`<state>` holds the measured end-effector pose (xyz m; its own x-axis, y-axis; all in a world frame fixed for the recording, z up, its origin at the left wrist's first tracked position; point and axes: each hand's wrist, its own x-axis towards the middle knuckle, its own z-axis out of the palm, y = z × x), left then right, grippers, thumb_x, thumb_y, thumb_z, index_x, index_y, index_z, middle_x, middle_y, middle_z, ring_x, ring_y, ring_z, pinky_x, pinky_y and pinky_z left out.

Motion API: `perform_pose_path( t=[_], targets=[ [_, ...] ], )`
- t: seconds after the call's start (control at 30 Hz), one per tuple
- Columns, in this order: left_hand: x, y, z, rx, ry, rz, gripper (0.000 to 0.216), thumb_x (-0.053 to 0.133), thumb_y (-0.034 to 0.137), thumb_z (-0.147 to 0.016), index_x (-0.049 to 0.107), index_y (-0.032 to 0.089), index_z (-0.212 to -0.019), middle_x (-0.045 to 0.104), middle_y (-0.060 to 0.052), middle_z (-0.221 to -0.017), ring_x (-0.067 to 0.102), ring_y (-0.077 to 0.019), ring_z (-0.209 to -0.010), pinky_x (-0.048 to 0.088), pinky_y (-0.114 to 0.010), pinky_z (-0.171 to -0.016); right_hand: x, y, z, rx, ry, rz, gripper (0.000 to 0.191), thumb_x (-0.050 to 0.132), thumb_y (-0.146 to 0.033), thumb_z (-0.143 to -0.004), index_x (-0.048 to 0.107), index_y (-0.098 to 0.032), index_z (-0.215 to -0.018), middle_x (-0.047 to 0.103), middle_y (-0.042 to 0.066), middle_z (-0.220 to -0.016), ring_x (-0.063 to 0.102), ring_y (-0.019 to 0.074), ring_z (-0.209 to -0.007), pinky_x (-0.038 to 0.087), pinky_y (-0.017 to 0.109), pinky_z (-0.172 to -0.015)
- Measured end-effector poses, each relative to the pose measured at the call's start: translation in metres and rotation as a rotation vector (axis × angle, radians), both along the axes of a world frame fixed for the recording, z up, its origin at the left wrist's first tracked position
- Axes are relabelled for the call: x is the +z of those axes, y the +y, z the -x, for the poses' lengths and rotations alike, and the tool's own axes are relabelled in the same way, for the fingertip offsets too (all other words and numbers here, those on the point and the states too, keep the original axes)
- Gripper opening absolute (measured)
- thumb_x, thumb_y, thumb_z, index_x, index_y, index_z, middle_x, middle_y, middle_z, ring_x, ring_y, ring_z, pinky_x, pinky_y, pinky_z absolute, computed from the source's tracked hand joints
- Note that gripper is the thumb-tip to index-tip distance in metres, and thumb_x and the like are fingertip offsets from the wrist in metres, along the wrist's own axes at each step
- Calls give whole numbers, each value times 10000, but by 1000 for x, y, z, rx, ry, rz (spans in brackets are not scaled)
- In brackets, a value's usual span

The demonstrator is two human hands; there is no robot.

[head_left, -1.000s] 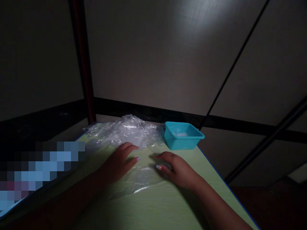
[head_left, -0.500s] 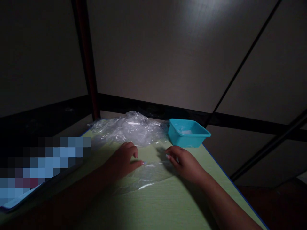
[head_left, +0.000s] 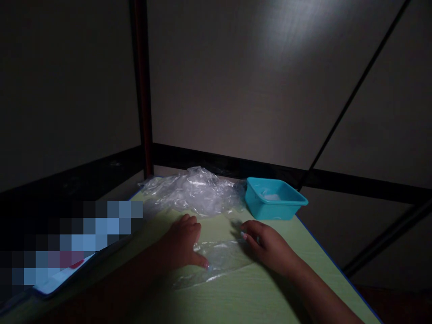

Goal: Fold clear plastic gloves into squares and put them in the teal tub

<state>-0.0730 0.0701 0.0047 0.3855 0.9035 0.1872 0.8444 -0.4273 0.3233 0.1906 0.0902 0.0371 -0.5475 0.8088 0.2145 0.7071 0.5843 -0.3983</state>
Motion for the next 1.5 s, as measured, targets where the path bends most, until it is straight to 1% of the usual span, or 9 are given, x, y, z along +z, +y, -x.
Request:
perform_pose_path(
  t=[0.17,0.3,0.5,0.67,0.9,1.13,1.37,1.43,1.5],
  targets=[
    [0,0,-2,-69,-37,21,498,781,522,-459,462,179,-628,495,-8,-776,423,-196,-806,293,-244,-637,2,0,0,3,-32,21,223,395,-292,-868,583,-177,-903,620,63,-828,542,167,-715,387,255,-633],
    [2,-1,-3,-86,-56,43,419,739,460,-566,433,180,-625,492,9,-728,428,-173,-772,284,-235,-621,2,-1,1,2,-34,21,210,411,-282,-861,590,-173,-878,620,60,-810,533,160,-700,383,249,-625],
    [10,-3,0,-36,-40,214,273,573,418,-726,437,189,-667,487,39,-671,439,-133,-640,240,-228,-530,-1,0,1,35,-45,13,206,406,-275,-862,589,-180,-873,620,55,-819,539,163,-718,384,250,-633],
    [14,-6,-1,-25,-66,257,216,563,368,-709,444,191,-676,506,38,-661,449,-129,-619,230,-226,-514,-2,1,1,31,-48,15,211,406,-285,-861,591,-183,-862,617,50,-802,538,162,-702,384,252,-625],
    [21,-13,-6,-56,-75,214,146,498,230,-690,367,191,-637,432,48,-617,387,-111,-587,197,-233,-491,-2,1,0,35,-46,26,219,396,-301,-868,585,-190,-858,619,52,-818,545,170,-714,386,257,-633],
    [25,-17,-9,-171,-155,314,184,580,279,-680,420,189,-683,469,58,-679,423,-108,-633,245,-213,-514,-2,1,1,32,-46,23,220,408,-308,-864,592,-188,-851,621,55,-808,548,173,-716,386,256,-633],
    [20,-15,-7,-268,-173,304,157,633,287,-676,512,196,-719,490,60,-688,461,-107,-657,277,-203,-540,-2,0,2,33,-34,28,221,413,-312,-861,593,-186,-841,613,51,-793,536,168,-700,379,253,-618],
    [19,-15,-7,-277,-162,301,179,604,352,-720,522,192,-712,502,51,-689,466,-110,-650,288,-208,-547,-3,0,2,31,-38,26,220,412,-312,-860,592,-186,-844,610,51,-794,532,166,-696,375,251,-607],
    [20,-16,-9,-276,-144,279,265,495,412,-809,522,184,-676,523,34,-687,466,-115,-639,303,-222,-573,-3,1,2,32,-40,23,217,414,-311,-859,592,-187,-847,608,49,-794,530,164,-690,374,250,-603]
  ],
)
